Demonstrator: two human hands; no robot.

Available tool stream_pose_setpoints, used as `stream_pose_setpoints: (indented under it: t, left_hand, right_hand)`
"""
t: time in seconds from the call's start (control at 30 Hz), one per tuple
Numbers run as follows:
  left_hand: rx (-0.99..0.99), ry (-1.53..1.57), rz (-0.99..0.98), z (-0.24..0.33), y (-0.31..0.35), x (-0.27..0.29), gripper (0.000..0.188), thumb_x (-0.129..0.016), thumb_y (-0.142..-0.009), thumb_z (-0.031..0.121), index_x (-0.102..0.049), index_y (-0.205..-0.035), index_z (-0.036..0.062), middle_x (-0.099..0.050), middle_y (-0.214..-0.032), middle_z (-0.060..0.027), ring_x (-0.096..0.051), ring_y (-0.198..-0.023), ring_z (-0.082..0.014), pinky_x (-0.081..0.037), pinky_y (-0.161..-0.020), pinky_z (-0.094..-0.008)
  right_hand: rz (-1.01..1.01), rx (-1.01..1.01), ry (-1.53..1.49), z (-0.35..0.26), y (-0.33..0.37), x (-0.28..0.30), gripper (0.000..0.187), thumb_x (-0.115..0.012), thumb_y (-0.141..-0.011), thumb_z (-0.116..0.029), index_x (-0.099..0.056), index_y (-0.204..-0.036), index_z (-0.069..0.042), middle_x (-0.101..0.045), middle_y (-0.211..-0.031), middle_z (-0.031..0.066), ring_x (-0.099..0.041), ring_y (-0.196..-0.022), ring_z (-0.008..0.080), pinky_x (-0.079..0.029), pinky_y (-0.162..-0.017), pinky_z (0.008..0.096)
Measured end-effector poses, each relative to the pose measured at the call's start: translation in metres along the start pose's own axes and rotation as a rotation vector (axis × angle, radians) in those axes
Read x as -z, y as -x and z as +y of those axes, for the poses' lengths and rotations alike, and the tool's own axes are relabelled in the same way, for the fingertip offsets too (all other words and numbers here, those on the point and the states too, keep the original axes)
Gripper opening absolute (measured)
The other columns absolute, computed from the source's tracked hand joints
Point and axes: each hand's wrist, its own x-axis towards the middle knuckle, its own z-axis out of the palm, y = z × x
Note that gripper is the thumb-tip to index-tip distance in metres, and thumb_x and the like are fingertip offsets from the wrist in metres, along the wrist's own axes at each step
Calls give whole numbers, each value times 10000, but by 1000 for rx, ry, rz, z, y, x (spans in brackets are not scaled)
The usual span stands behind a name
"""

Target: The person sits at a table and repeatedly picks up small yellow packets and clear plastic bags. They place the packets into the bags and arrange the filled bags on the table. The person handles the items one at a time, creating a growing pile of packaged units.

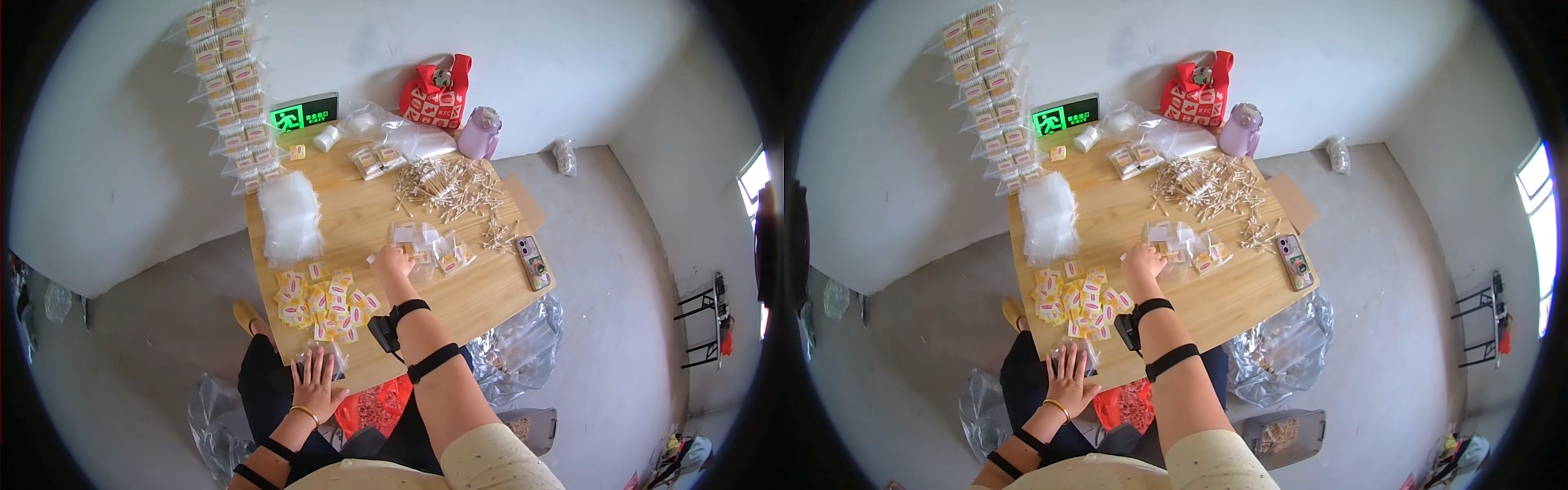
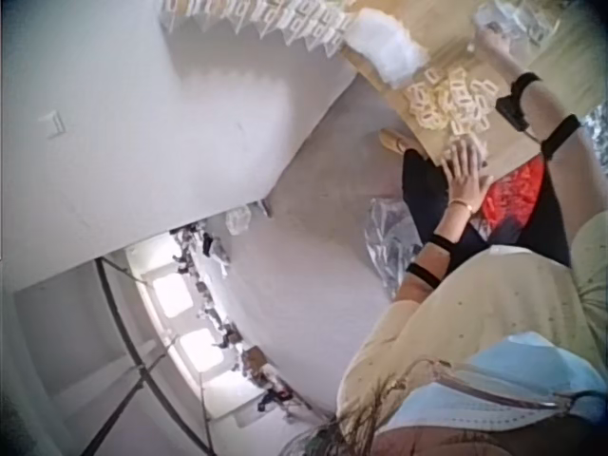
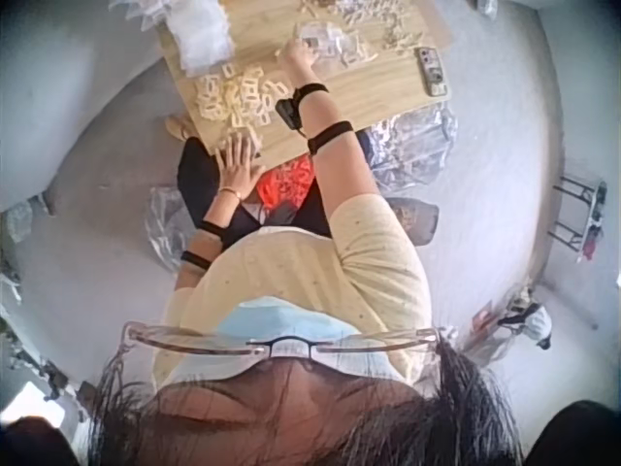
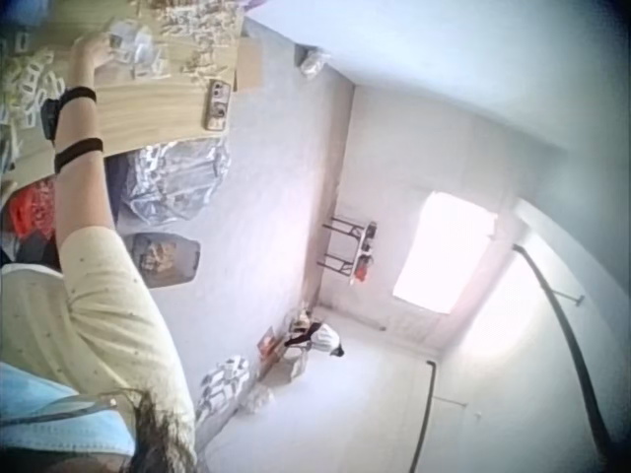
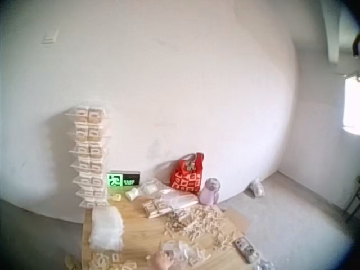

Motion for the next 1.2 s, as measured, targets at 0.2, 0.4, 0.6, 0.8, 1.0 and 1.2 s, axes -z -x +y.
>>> stream_pose_setpoints:
  t: [0.2, 0.4, 0.6, 0.8, 1.0, 1.2]
  left_hand:
    - [10, 1, -22, 0, -2, 1, 886, -494, -879, 560, -145, -1508, 42, -47, -1579, -194, -12, -1453, -399, 27, -1120, -620]
    - [17, -8, -20, -2, -2, -4, 895, -502, -871, 559, -144, -1506, 40, -60, -1578, -195, -27, -1451, -405, 20, -1119, -624]
    - [-8, -21, 10, -1, -3, -4, 884, -509, -871, 553, -172, -1501, 32, -58, -1576, -202, -32, -1449, -410, 12, -1118, -625]
    - [16, -15, 1, -3, 0, -3, 879, -507, -874, 554, -179, -1499, 30, -58, -1575, -208, -27, -1448, -414, 15, -1117, -626]
    - [-16, -70, 29, -1, -2, -4, 890, -562, -845, 557, -218, -1488, 47, -91, -1567, -209, -49, -1451, -400, 4, -1121, -620]
    - [53, 207, 289, 9, 4, 50, 761, -761, -707, 397, -427, -1311, 76, -395, -1402, -137, -341, -1321, -359, -248, -1043, -547]
  right_hand:
    - [160, 302, 57, 15, 26, -36, 383, -676, -813, -233, -517, -1127, -81, -543, -1214, 122, -521, -1148, 283, -419, -900, 413]
    - [300, 850, -277, 33, 94, -29, 290, -730, -749, -144, -508, -922, -76, -579, -953, 105, -585, -859, 292, -437, -839, 435]
    - [-264, 536, -698, 45, 65, 11, 294, -702, -731, -105, -532, -969, -88, -522, -1115, 124, -472, -1113, 328, -409, -911, 418]
    - [705, 657, 43, 48, 10, 5, 403, -628, -799, -142, -522, -1178, -55, -439, -1325, 155, -419, -1231, 337, -356, -1003, 464]
    - [622, 530, 345, 51, -40, 10, 244, -606, -804, -130, -625, -1037, -59, -621, -1070, 112, -558, -1086, 273, -385, -998, 432]
    - [312, 489, -430, 32, 38, 51, 147, -620, -866, -175, -692, -874, -47, -673, -787, 43, -622, -788, 208, -444, -819, 300]
